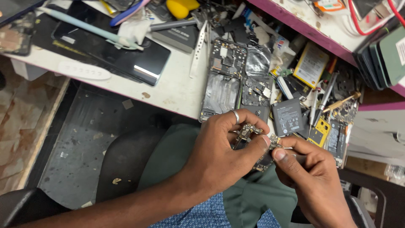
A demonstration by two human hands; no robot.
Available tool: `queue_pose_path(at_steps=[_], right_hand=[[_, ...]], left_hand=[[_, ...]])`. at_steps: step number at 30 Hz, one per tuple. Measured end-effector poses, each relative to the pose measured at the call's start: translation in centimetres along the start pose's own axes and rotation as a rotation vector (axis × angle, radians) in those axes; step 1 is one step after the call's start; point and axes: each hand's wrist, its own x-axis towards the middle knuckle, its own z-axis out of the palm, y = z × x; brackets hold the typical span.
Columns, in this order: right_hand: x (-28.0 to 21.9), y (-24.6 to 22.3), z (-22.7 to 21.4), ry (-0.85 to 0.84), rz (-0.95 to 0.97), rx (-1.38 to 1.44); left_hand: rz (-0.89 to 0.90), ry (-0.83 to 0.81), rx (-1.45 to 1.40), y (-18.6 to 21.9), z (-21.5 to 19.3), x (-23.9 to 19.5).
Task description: The person holds a small circuit board with a camera module and uses a white plastic spudger to pry and separate components. They repeatedly lift and reposition the camera module while working over a cluttered electronics repair bench.
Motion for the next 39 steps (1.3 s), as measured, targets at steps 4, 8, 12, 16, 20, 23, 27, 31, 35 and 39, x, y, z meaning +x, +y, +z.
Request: queue_pose_path(at_steps=[4,8,12,16,20,23,27,31,35,39], right_hand=[[0.2,-0.8,1.1,-0.078,0.019,-0.143],[0.5,-1.3,2.0,-0.119,0.008,-0.182],[1.0,-1.5,2.6,-0.15,0.032,-0.185],[1.3,-1.2,3.3,-0.185,0.02,-0.316],[1.5,-0.2,4.2,-0.229,-0.024,-0.374],[1.5,0.4,4.2,-0.228,0.019,-0.394],[1.3,0.7,4.4,-0.223,0.058,-0.378],[1.0,0.4,4.4,-0.232,0.079,-0.32],[0.9,0.1,3.9,-0.213,0.124,-0.307],[1.1,-0.6,2.6,-0.264,0.02,-0.333]], left_hand=[[-0.047,0.058,-0.021,0.2,-0.8,-0.6],[-0.065,0.108,-0.044,0.4,-1.5,-1.3],[-0.029,0.139,-0.052,0.4,-2.2,-1.9],[-0.054,0.178,-0.095,0.3,-2.4,-2.2],[-0.031,0.222,-0.048,0.4,-2.8,-2.3],[-0.09,0.232,0.014,0.5,-2.9,-2.3],[-0.122,0.241,0.023,0.8,-2.8,-2.1],[-0.17,0.221,0.146,1.0,-2.5,-1.6],[-0.197,0.21,0.167,0.9,-1.8,-0.9],[-0.106,0.213,0.103,0.6,-1.4,-0.2]])
